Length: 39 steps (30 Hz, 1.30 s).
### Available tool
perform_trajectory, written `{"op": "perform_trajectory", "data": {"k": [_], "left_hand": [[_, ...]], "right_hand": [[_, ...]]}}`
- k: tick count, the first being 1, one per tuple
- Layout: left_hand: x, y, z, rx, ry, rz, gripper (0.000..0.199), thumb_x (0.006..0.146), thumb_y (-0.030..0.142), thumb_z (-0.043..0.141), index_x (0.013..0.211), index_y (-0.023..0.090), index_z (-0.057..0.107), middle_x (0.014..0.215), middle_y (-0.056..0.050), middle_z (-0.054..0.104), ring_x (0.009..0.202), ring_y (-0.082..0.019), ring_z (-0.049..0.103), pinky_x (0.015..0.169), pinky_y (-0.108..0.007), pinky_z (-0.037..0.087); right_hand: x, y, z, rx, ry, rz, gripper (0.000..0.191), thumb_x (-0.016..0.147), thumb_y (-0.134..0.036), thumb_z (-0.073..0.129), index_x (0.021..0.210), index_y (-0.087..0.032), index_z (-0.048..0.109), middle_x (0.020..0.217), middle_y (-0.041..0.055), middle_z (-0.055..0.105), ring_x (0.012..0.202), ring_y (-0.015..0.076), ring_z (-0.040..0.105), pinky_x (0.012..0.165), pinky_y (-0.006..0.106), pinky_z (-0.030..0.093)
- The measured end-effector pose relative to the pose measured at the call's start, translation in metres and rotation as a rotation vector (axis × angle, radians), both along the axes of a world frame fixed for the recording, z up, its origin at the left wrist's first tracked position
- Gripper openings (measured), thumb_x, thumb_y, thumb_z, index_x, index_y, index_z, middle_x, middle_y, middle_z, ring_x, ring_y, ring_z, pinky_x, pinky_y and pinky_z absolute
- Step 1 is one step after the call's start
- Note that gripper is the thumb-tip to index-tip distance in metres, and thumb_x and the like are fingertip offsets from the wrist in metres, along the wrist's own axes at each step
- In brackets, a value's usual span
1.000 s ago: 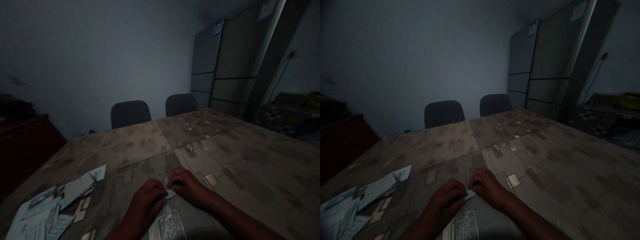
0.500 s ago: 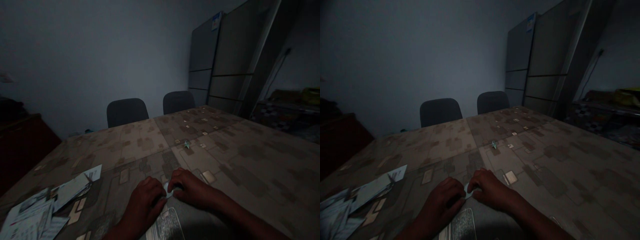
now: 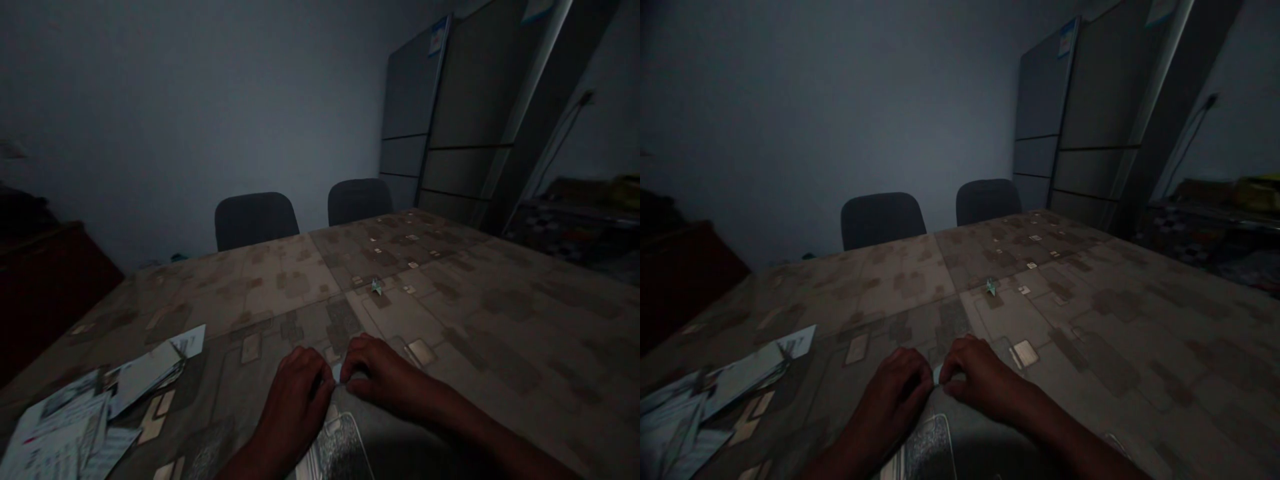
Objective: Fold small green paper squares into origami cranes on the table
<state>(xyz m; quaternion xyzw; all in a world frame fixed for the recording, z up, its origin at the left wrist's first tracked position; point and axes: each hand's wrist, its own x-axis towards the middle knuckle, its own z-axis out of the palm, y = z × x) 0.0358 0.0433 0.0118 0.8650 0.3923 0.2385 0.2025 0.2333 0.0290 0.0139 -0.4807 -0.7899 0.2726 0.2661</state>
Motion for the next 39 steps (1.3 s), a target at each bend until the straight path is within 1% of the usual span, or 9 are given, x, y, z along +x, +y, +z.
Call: {"op": "perform_trajectory", "data": {"k": [4,7,9,12,17,26,29,33,39], "left_hand": [[0.002,0.002,0.0,0.0,-0.012,0.019,0.012,0.085,0.014,0.056,0.074,0.018,0.058,0.084,-0.005,0.058,0.085,-0.024,0.054,0.076,-0.038,0.042],[0.001,0.006,-0.001,-0.012,-0.013,0.017,0.013,0.085,0.014,0.056,0.074,0.019,0.058,0.085,-0.004,0.058,0.086,-0.024,0.054,0.077,-0.037,0.042],[-0.001,0.01,-0.001,-0.023,-0.009,-0.019,0.012,0.086,0.015,0.057,0.075,0.02,0.058,0.084,-0.004,0.058,0.086,-0.023,0.054,0.077,-0.037,0.042],[-0.007,0.014,-0.001,-0.036,-0.016,-0.084,0.005,0.083,0.017,0.063,0.081,0.021,0.06,0.087,-0.003,0.058,0.088,-0.023,0.054,0.077,-0.036,0.041],[-0.011,0.019,-0.003,-0.033,-0.039,-0.146,0.007,0.083,0.016,0.065,0.081,0.021,0.061,0.087,-0.002,0.057,0.088,-0.022,0.053,0.078,-0.034,0.04],[-0.007,0.019,0.003,-0.021,0.043,-0.119,0.006,0.083,0.017,0.064,0.078,0.02,0.062,0.086,-0.001,0.058,0.087,-0.021,0.054,0.08,-0.033,0.04],[-0.005,0.02,0.008,-0.024,0.081,-0.121,0.008,0.084,0.017,0.061,0.076,0.02,0.062,0.084,-0.001,0.059,0.085,-0.021,0.055,0.078,-0.033,0.04],[0.0,0.023,0.013,-0.025,0.125,-0.107,0.012,0.08,0.012,0.06,0.072,0.02,0.062,0.081,-0.001,0.06,0.082,-0.021,0.055,0.076,-0.033,0.04],[-0.002,0.025,0.012,-0.02,0.154,-0.107,0.009,0.081,0.015,0.06,0.074,0.02,0.062,0.083,-0.002,0.059,0.083,-0.021,0.054,0.075,-0.033,0.04]], "right_hand": [[-0.005,0.001,-0.002,0.0,-0.008,-0.04,0.012,0.073,-0.007,0.068,0.076,-0.019,0.071,0.081,0.0016,0.065,0.088,0.0193,0.058,0.078,0.027,0.04],[-0.008,0.001,-0.003,0.006,-0.014,-0.077,0.009,0.073,-0.01,0.069,0.074,-0.018,0.071,0.079,0.0017,0.065,0.087,0.0202,0.058,0.076,0.028,0.038],[-0.009,0.0,-0.004,0.015,-0.013,-0.09,0.009,0.073,-0.009,0.068,0.075,-0.018,0.07,0.08,0.0014,0.065,0.087,0.0202,0.058,0.076,0.028,0.037],[-0.01,-0.002,-0.003,0.021,-0.007,-0.093,0.013,0.075,-0.007,0.066,0.074,-0.019,0.07,0.08,0.0006,0.065,0.088,0.0191,0.058,0.078,0.028,0.037],[-0.011,-0.003,0.0,0.016,-0.009,-0.114,0.014,0.076,-0.006,0.062,0.072,-0.018,0.069,0.079,0.0016,0.065,0.086,0.0195,0.057,0.078,0.03,0.037],[-0.015,-0.003,0.001,0.022,-0.036,-0.148,0.013,0.074,-0.007,0.063,0.069,-0.018,0.068,0.076,0.0022,0.065,0.084,0.0206,0.057,0.075,0.03,0.037],[-0.015,-0.003,0.001,0.024,-0.045,-0.15,0.012,0.075,-0.009,0.065,0.069,-0.018,0.068,0.077,0.0013,0.065,0.086,0.0204,0.058,0.077,0.031,0.036],[-0.016,-0.003,0.001,0.02,-0.061,-0.162,0.011,0.076,-0.009,0.064,0.069,-0.018,0.068,0.078,0.0014,0.067,0.087,0.0205,0.058,0.078,0.032,0.034],[-0.018,-0.002,0.001,0.021,-0.095,-0.181,0.012,0.074,-0.007,0.063,0.069,-0.017,0.066,0.077,0.0016,0.065,0.085,0.0202,0.057,0.077,0.033,0.033]]}}
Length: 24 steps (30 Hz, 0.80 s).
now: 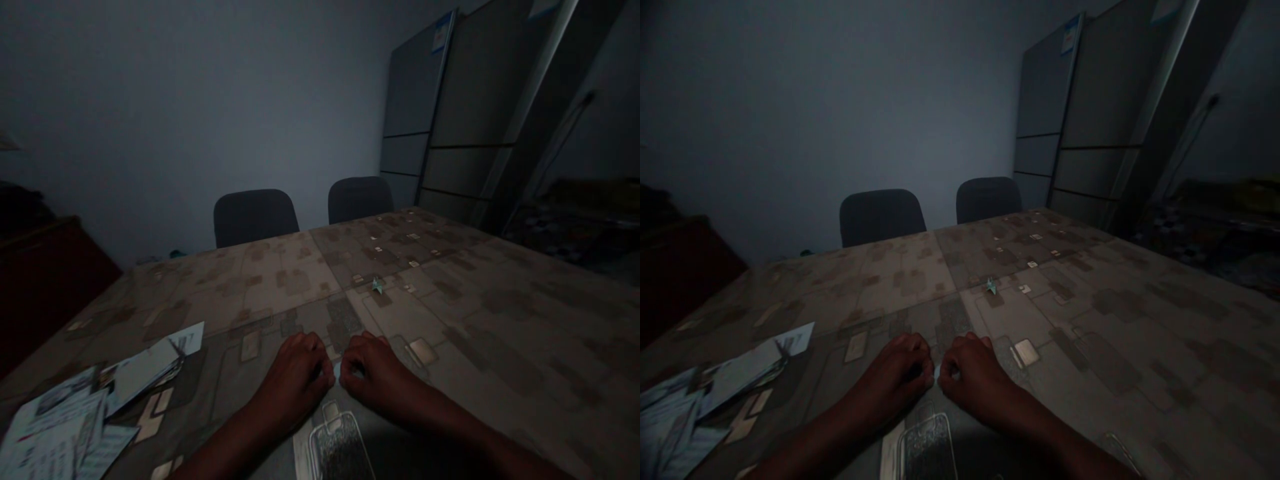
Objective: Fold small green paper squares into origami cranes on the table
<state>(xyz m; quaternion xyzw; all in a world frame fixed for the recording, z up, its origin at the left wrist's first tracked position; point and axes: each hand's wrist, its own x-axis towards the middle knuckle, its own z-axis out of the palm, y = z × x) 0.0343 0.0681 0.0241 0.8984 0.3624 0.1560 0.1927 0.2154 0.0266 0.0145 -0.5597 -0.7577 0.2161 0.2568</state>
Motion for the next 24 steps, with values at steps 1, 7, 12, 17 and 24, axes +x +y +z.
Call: {"op": "perform_trajectory", "data": {"k": [1,7,12,17,24], "left_hand": [[-0.001,0.0,0.0,0.0,0.004,-0.002,0.008,0.081,0.015,0.061,0.074,0.02,0.062,0.084,-0.002,0.059,0.084,-0.021,0.054,0.075,-0.033,0.04],[0.001,0.001,0.002,-0.003,0.034,0.021,0.009,0.076,0.011,0.06,0.072,0.019,0.062,0.083,-0.002,0.061,0.084,-0.021,0.055,0.074,-0.032,0.041],[0.008,0.002,0.008,0.009,0.102,0.051,0.012,0.074,0.008,0.054,0.068,0.017,0.061,0.077,-0.004,0.062,0.079,-0.022,0.056,0.071,-0.033,0.041],[0.012,0.007,0.011,0.001,0.168,0.067,0.013,0.072,0.011,0.054,0.065,0.018,0.062,0.075,-0.006,0.064,0.077,-0.023,0.058,0.069,-0.033,0.042],[0.015,0.01,0.01,-0.003,0.206,0.125,0.012,0.07,0.013,0.053,0.067,0.017,0.063,0.074,-0.007,0.063,0.076,-0.023,0.058,0.069,-0.032,0.041]], "right_hand": [[0.0,0.0,0.001,-0.003,-0.008,0.0,0.012,0.074,-0.007,0.063,0.069,-0.017,0.066,0.077,0.0018,0.065,0.085,0.0204,0.057,0.077,0.033,0.033],[-0.003,-0.001,0.004,-0.025,-0.046,-0.007,0.011,0.074,-0.008,0.063,0.069,-0.018,0.065,0.08,0.003,0.066,0.087,0.0225,0.057,0.078,0.036,0.033],[-0.003,-0.002,0.003,-0.035,-0.067,-0.018,0.01,0.074,-0.009,0.064,0.072,-0.018,0.064,0.083,0.0035,0.066,0.09,0.0229,0.056,0.078,0.035,0.032],[-0.004,-0.003,0.008,-0.05,-0.083,-0.031,0.008,0.075,-0.01,0.064,0.071,-0.018,0.064,0.082,0.003,0.066,0.088,0.0218,0.056,0.077,0.034,0.031],[-0.006,-0.003,0.011,-0.069,-0.096,-0.071,0.009,0.076,-0.008,0.06,0.072,-0.016,0.064,0.081,0.0042,0.065,0.087,0.0214,0.055,0.076,0.033,0.029]]}}
